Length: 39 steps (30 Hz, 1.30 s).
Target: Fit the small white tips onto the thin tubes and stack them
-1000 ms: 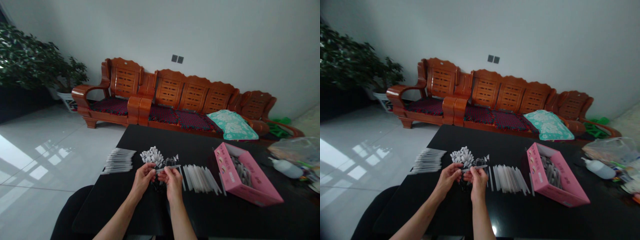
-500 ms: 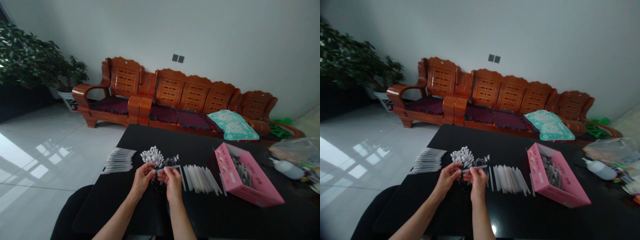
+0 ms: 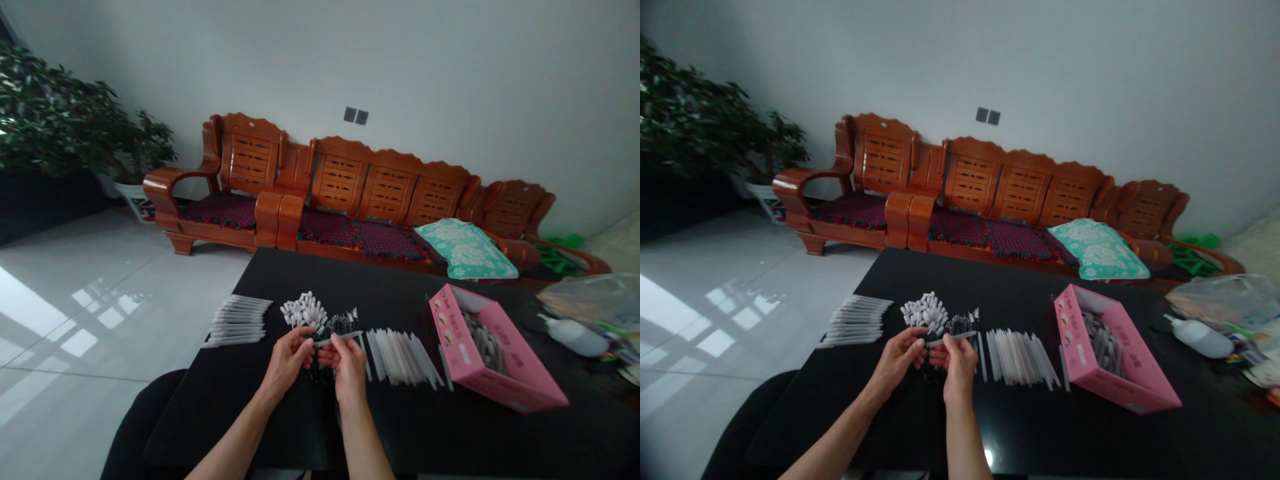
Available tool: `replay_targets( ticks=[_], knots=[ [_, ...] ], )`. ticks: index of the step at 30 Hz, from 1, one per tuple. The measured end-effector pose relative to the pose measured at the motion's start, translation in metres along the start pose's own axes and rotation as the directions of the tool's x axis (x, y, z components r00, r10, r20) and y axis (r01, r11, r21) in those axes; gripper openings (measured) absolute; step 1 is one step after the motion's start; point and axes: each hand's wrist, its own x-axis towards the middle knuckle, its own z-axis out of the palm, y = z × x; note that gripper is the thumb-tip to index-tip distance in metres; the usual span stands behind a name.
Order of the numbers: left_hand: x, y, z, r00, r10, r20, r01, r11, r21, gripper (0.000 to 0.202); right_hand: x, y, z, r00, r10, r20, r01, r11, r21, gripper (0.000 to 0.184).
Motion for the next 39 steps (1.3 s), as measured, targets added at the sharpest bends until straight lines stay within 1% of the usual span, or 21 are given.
replay_targets(
  ticks=[3, 7, 12, 15, 17, 19, 22, 24, 27, 32, 35, 39],
  knots=[
    [0.002, -0.005, -0.001, 1.000, 0.001, 0.019, -0.001, 1.000, -0.014, 0.041, -0.001, 0.000, 0.000, 1.000, -0.011, 0.018, 0.011, 1.000, 0.002, 0.039],
    [0.002, -0.006, -0.004, 0.998, 0.047, 0.032, -0.048, 0.999, 0.009, 0.040, -0.001, 0.000, 0.000, 1.000, -0.008, 0.022, 0.008, 1.000, -0.001, 0.039],
    [-0.003, 0.000, -0.001, 0.993, 0.110, 0.048, -0.115, 0.985, 0.127, 0.044, -0.001, 0.001, 0.000, 1.000, 0.005, 0.009, -0.005, 1.000, -0.006, 0.035],
    [-0.003, 0.003, -0.002, 0.992, 0.123, 0.039, -0.128, 0.975, 0.180, 0.046, 0.002, -0.003, -0.004, 1.000, 0.008, -0.001, -0.008, 0.999, 0.043, 0.031],
    [0.000, 0.002, -0.008, 0.990, 0.140, 0.002, -0.137, 0.972, 0.193, 0.047, 0.006, -0.008, -0.011, 1.000, -0.014, -0.015, 0.016, 0.996, 0.091, 0.029],
    [0.005, 0.000, -0.020, 0.983, 0.163, -0.087, -0.141, 0.966, 0.215, 0.045, 0.009, -0.016, -0.020, 0.999, -0.043, -0.021, 0.045, 0.995, 0.090, 0.029],
    [0.012, -0.007, -0.038, 0.958, 0.177, -0.225, -0.110, 0.953, 0.283, 0.040, 0.014, -0.026, -0.036, 0.997, -0.079, -0.021, 0.079, 0.997, -0.018, 0.031],
    [0.014, -0.013, -0.046, 0.950, 0.172, -0.260, -0.077, 0.938, 0.339, 0.035, 0.015, -0.029, -0.044, 0.995, -0.099, -0.034, 0.095, 0.990, -0.100, 0.031],
    [0.013, -0.021, -0.047, 0.958, 0.162, -0.236, -0.048, 0.904, 0.425, 0.029, 0.014, -0.027, -0.051, 0.992, -0.119, -0.037, 0.110, 0.976, -0.189, 0.030],
    [0.012, -0.032, -0.037, 0.972, 0.181, -0.148, -0.062, 0.811, 0.581, 0.021, 0.007, -0.017, -0.053, 0.996, -0.088, 0.010, 0.087, 0.951, -0.296, 0.031],
    [0.017, -0.037, -0.033, 0.976, 0.199, -0.083, -0.092, 0.730, 0.677, 0.020, 0.006, -0.012, -0.054, 0.998, -0.055, 0.036, 0.063, 0.943, -0.326, 0.031],
    [0.027, -0.041, -0.028, 0.977, 0.213, 0.028, -0.150, 0.581, 0.800, 0.023, 0.006, -0.009, -0.054, 0.999, -0.016, 0.037, 0.028, 0.937, -0.348, 0.029]
  ],
)
